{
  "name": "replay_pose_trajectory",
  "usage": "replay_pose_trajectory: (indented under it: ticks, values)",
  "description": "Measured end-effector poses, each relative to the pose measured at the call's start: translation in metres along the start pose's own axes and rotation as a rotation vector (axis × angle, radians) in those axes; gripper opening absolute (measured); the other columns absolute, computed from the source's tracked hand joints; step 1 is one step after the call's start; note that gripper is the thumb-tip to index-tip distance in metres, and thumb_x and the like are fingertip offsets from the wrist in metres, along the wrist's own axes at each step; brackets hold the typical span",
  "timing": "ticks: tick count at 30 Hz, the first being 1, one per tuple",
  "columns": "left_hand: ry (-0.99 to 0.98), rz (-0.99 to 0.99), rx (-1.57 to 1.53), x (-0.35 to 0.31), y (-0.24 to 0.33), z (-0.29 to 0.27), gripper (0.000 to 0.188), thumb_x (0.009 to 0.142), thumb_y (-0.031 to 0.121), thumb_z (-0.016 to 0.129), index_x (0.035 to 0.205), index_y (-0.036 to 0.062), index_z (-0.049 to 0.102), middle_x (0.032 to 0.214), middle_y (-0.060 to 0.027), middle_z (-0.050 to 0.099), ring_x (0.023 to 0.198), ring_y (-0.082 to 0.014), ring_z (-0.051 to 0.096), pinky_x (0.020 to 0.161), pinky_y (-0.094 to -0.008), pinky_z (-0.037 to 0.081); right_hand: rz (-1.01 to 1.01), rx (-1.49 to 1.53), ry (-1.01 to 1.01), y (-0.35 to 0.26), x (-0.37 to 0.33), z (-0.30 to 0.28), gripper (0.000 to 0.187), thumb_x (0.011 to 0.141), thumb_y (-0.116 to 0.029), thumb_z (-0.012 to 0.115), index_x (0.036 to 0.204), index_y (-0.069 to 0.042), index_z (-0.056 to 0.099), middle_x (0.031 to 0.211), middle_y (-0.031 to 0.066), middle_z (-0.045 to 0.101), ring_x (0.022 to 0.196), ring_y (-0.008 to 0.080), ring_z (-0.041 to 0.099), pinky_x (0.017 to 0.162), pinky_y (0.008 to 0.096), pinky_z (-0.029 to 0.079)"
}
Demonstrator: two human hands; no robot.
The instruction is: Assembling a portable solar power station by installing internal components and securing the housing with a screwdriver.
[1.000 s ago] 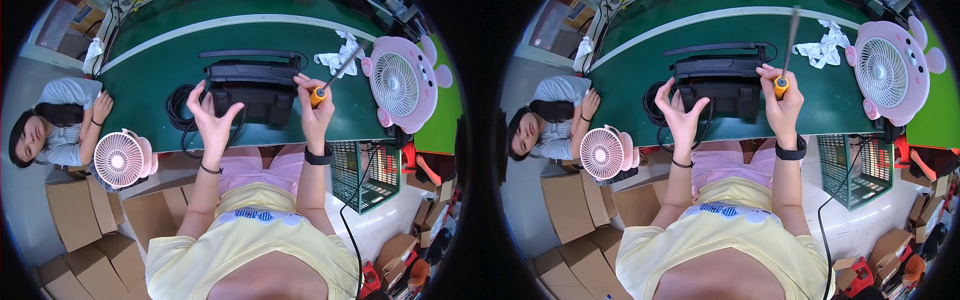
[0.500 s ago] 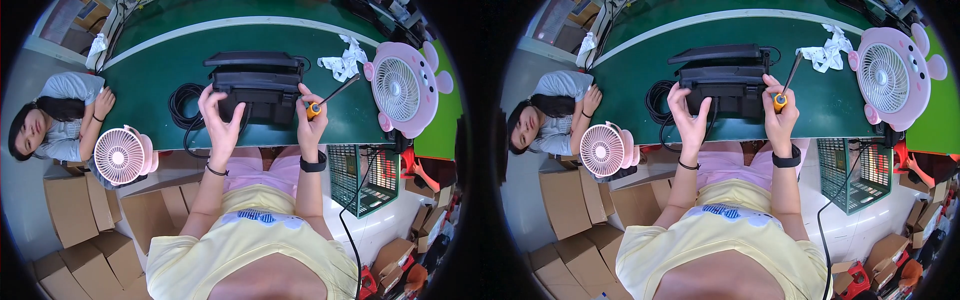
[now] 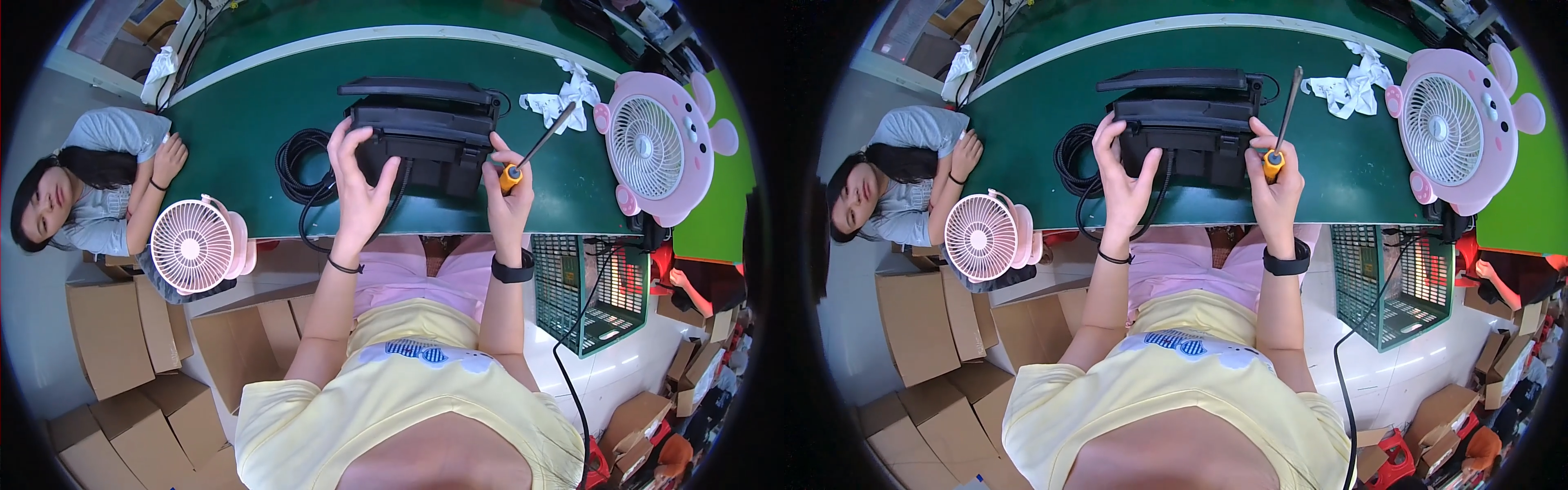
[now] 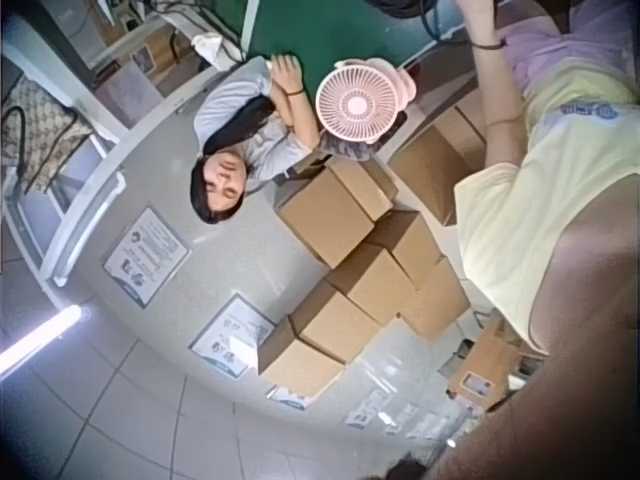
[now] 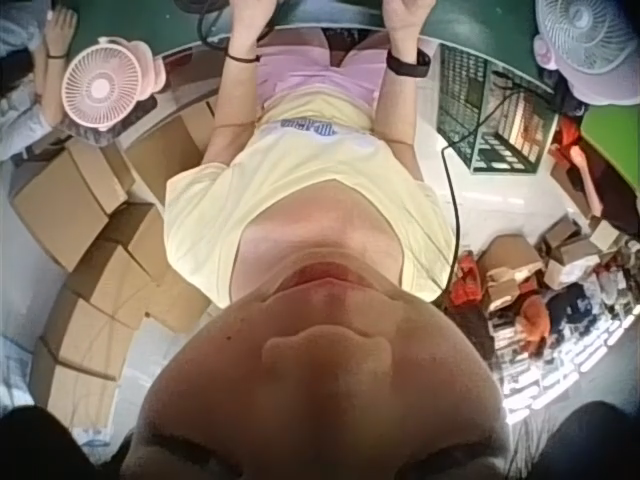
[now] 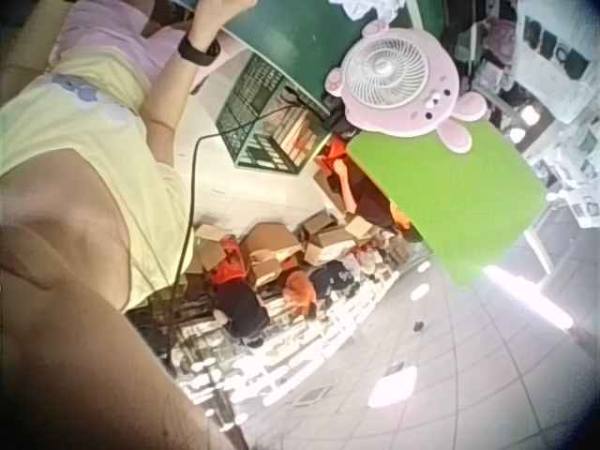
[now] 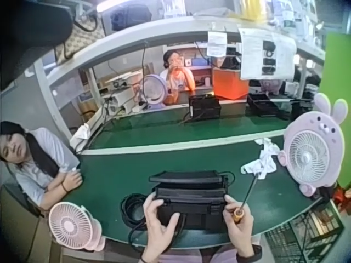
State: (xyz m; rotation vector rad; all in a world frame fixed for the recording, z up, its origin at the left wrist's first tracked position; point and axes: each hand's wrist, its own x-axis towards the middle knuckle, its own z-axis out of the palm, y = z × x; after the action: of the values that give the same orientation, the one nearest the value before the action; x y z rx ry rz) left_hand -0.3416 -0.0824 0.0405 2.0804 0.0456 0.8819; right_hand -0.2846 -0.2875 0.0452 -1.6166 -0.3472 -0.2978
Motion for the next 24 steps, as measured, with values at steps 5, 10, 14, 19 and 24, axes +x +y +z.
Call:
replay_pose_trajectory:
  ticks: [5, 10, 14, 19, 24]
  values:
    - [0.078, 0.024, -0.113, -0.009, -0.008, 0.009, 0.047, 0.085, 0.004, 0.072, 0.119, 0.0091, 0.039, 0.145, -0.0236, 0.032, 0.132, -0.0367, 0.039, 0.11, -0.0453, 0.034, 0.022, 0.001, 0.124, 0.002, -0.013, 0.001, 0.007, 0.089, 0.001, 0.062, 0.09, -0.006, 0.061, 0.12, 0.0107, 0.069, 0.087, 0.0139, 0.064, 0.075, 0.0254, 0.049]
    - [0.124, 0.013, -0.1, -0.01, -0.003, 0.012, 0.042, 0.086, 0.007, 0.072, 0.115, 0.0094, 0.043, 0.142, -0.0255, 0.035, 0.131, -0.0408, 0.039, 0.107, -0.0467, 0.034, 0.037, -0.205, 0.103, -0.006, -0.021, 0.001, 0.012, 0.083, 0.002, 0.065, 0.092, -0.005, 0.069, 0.102, 0.0077, 0.061, 0.087, 0.0196, 0.057, 0.078, 0.0317, 0.048]
    - [0.144, 0.021, -0.07, -0.009, -0.004, 0.015, 0.04, 0.086, 0.006, 0.072, 0.114, 0.009, 0.043, 0.142, -0.0254, 0.035, 0.13, -0.0404, 0.04, 0.106, -0.0464, 0.035, 0.052, -0.228, 0.077, -0.02, -0.019, 0.009, 0.017, 0.082, -0.003, 0.071, 0.099, -0.006, 0.069, 0.102, 0.0087, 0.056, 0.081, 0.0179, 0.056, 0.072, 0.0293, 0.047]
    - [0.09, 0.02, -0.006, -0.009, -0.002, 0.015, 0.045, 0.088, 0.002, 0.069, 0.118, 0.0078, 0.036, 0.146, -0.0232, 0.031, 0.135, -0.0339, 0.038, 0.114, -0.0438, 0.03, 0.272, 0.107, -0.029, -0.009, -0.015, -0.004, 0.014, 0.091, -0.002, 0.063, 0.103, -0.005, 0.07, 0.094, 0.0011, 0.055, 0.066, 0.0066, 0.051, 0.055, 0.0196, 0.041]
    - [0.17, 0.032, -0.05, -0.011, -0.007, 0.018, 0.04, 0.085, 0.004, 0.072, 0.114, 0.0093, 0.044, 0.144, -0.0247, 0.035, 0.13, -0.0396, 0.04, 0.105, -0.0454, 0.036, 0.341, 0.363, -0.074, -0.022, -0.013, 0.001, 0.026, 0.091, -0.005, 0.064, 0.116, -0.008, 0.07, 0.09, -0.0023, 0.05, 0.065, 0.0044, 0.048, 0.051, 0.0181, 0.037]
